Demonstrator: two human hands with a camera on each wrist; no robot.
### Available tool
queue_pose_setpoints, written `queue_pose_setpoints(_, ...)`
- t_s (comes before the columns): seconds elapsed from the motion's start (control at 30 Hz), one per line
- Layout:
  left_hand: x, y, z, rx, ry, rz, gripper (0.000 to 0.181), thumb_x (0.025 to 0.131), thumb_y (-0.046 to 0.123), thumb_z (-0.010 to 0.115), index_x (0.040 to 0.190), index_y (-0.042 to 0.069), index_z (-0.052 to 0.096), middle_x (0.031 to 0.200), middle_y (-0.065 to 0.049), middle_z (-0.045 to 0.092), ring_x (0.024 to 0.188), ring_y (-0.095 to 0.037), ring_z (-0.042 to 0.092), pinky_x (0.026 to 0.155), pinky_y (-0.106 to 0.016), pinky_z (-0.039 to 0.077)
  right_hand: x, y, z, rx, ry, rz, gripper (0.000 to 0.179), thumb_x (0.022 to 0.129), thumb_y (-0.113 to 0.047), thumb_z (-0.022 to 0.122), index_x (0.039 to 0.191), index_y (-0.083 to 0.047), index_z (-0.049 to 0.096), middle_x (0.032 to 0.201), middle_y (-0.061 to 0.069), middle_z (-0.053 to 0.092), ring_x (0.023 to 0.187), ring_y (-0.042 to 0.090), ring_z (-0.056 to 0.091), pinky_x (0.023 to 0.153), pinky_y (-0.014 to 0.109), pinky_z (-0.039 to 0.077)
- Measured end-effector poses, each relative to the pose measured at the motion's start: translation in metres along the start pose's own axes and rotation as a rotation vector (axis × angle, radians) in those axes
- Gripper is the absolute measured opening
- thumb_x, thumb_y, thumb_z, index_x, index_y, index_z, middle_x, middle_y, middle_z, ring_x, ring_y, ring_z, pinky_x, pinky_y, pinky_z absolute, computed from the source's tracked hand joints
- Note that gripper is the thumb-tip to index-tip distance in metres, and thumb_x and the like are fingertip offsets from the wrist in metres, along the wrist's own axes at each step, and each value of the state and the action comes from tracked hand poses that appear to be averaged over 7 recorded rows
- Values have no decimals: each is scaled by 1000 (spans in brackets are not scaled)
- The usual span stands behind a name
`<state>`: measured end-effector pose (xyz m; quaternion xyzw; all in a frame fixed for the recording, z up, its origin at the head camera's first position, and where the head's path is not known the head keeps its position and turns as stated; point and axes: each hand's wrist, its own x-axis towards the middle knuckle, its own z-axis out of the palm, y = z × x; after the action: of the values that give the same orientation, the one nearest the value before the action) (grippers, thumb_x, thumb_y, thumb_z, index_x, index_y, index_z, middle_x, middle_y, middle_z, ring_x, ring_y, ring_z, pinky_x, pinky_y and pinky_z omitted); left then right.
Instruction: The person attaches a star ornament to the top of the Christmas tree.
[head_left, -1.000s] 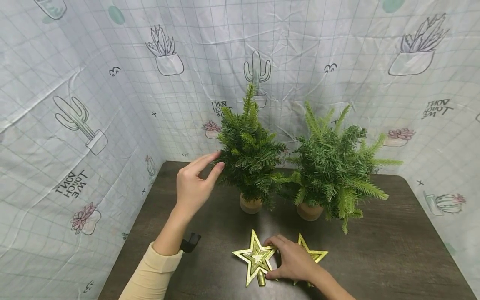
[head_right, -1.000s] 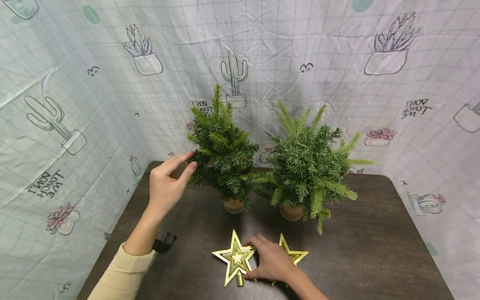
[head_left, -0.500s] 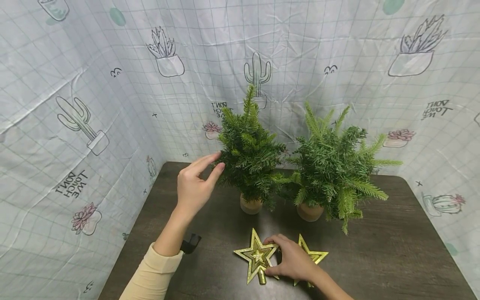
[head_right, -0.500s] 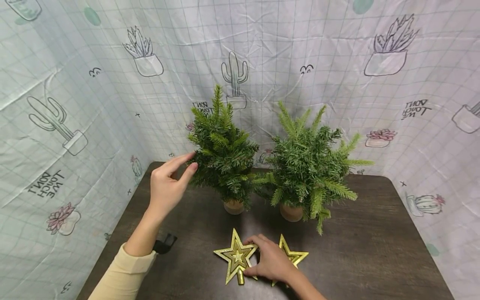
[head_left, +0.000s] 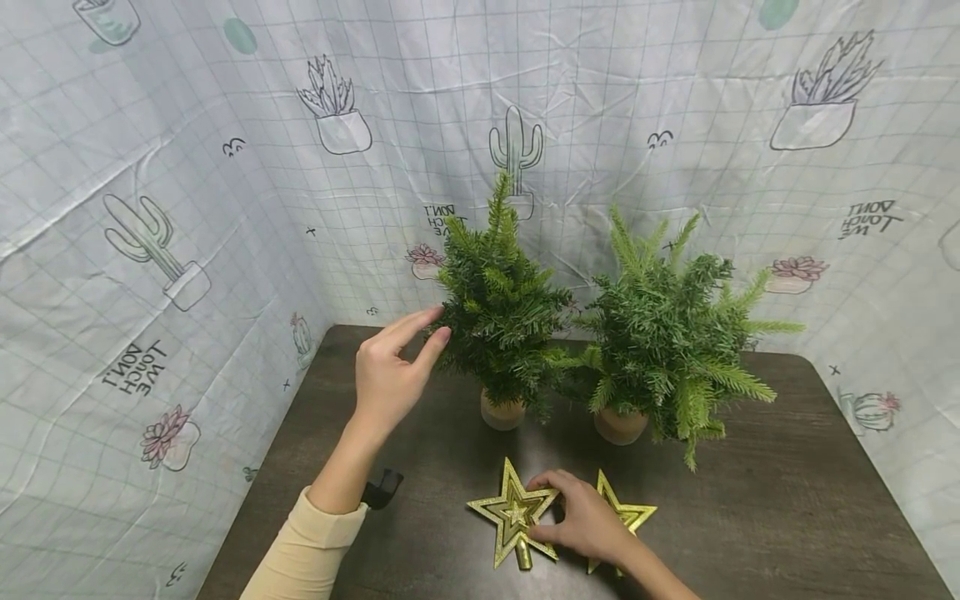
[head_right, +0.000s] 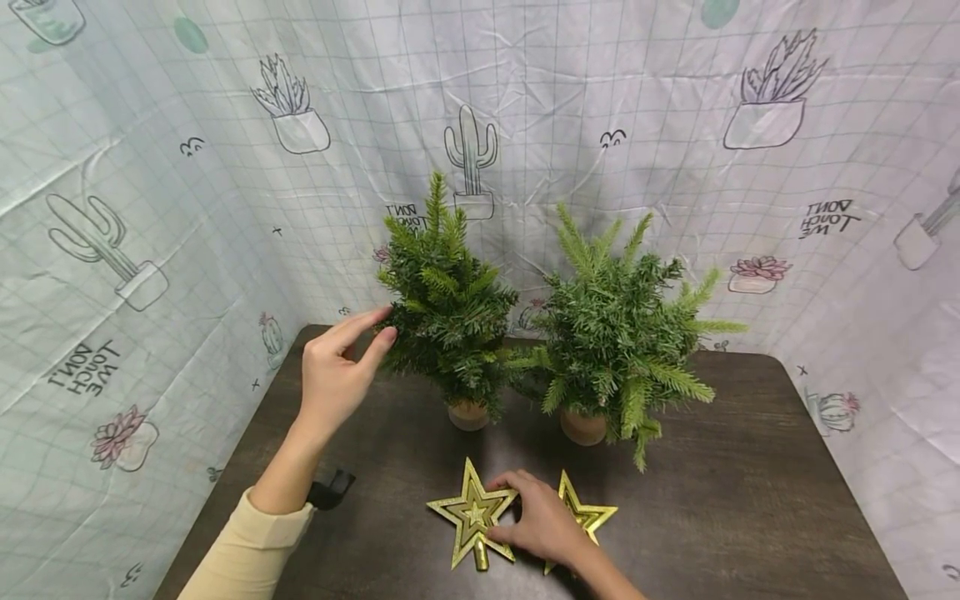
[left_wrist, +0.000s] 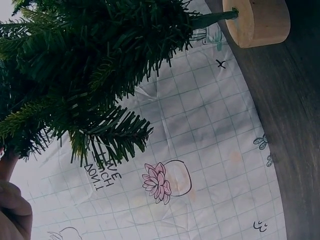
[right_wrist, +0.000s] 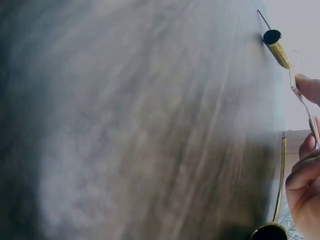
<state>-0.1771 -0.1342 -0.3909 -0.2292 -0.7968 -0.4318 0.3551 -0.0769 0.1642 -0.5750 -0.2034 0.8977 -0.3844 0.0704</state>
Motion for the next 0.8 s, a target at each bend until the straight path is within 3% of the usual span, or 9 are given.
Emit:
queue_pose_setpoints(0.13, 0, -1, 1, -4, 2, 1, 31, 98, 24, 76, 125, 9, 77, 121, -3, 75, 112, -17, 71, 85, -40, 58, 0, -1, 0, 42, 11, 29, 45, 79, -46, 90, 117, -35, 70, 114, -19, 66, 105, 9, 64, 90, 38, 53)
queue_pose_setpoints(0.17, 0, -1, 1, -6, 4, 2, 31, 98, 23, 76, 125, 9, 77, 121, -3, 75, 112, -18, 71, 86, -40, 58, 0, -1, -1, 58, 12, 35, 43, 80, -45, 90, 117, -34, 70, 112, -18, 66, 97, 7, 63, 86, 36, 53)
queue_pose_setpoints(0.27, 0, -2, 1, -10, 5, 3, 30, 98, 23, 76, 125, 9, 77, 121, -3, 75, 112, -18, 71, 88, -40, 57, 0, -2, -2, 122, 9, 62, 39, 84, -39, 88, 118, -28, 73, 92, -11, 65, 69, 2, 55, 67, 27, 49)
queue_pose_setpoints(0.37, 0, -2, 1, -12, 6, 4, 30, 97, 22, 77, 125, 9, 77, 121, -3, 75, 113, -18, 71, 89, -40, 58, 0, -3, -3, 192, 7, 78, 35, 88, -33, 86, 118, -20, 75, 67, -6, 53, 49, 1, 37, 50, 23, 39)
queue_pose_setpoints(0.47, 0, -3, 1, -12, 5, 3, 30, 97, 22, 77, 125, 9, 77, 121, -3, 75, 112, -18, 71, 85, -39, 58, 0, -3, -3, 228, 17, 87, 33, 90, -31, 84, 117, -14, 77, 54, -6, 45, 45, 0, 34, 45, 22, 35)
queue_pose_setpoints(0.63, 0, -2, 1, -9, 6, 3, 30, 98, 22, 76, 124, 9, 78, 120, -3, 76, 107, -18, 73, 60, -34, 52, 1, -3, -3, 275, 39, 100, 30, 91, -28, 83, 114, -10, 78, 54, -7, 48, 45, 0, 37, 44, 21, 35)
queue_pose_setpoints(0.8, 0, -2, 0, -7, 8, 4, 29, 99, 23, 75, 123, 8, 78, 119, -3, 76, 106, -17, 73, 58, -35, 49, 1, -4, -4, 318, 64, 110, 26, 91, -26, 82, 110, -8, 79, 61, -6, 56, 47, 0, 37, 45, 21, 35)
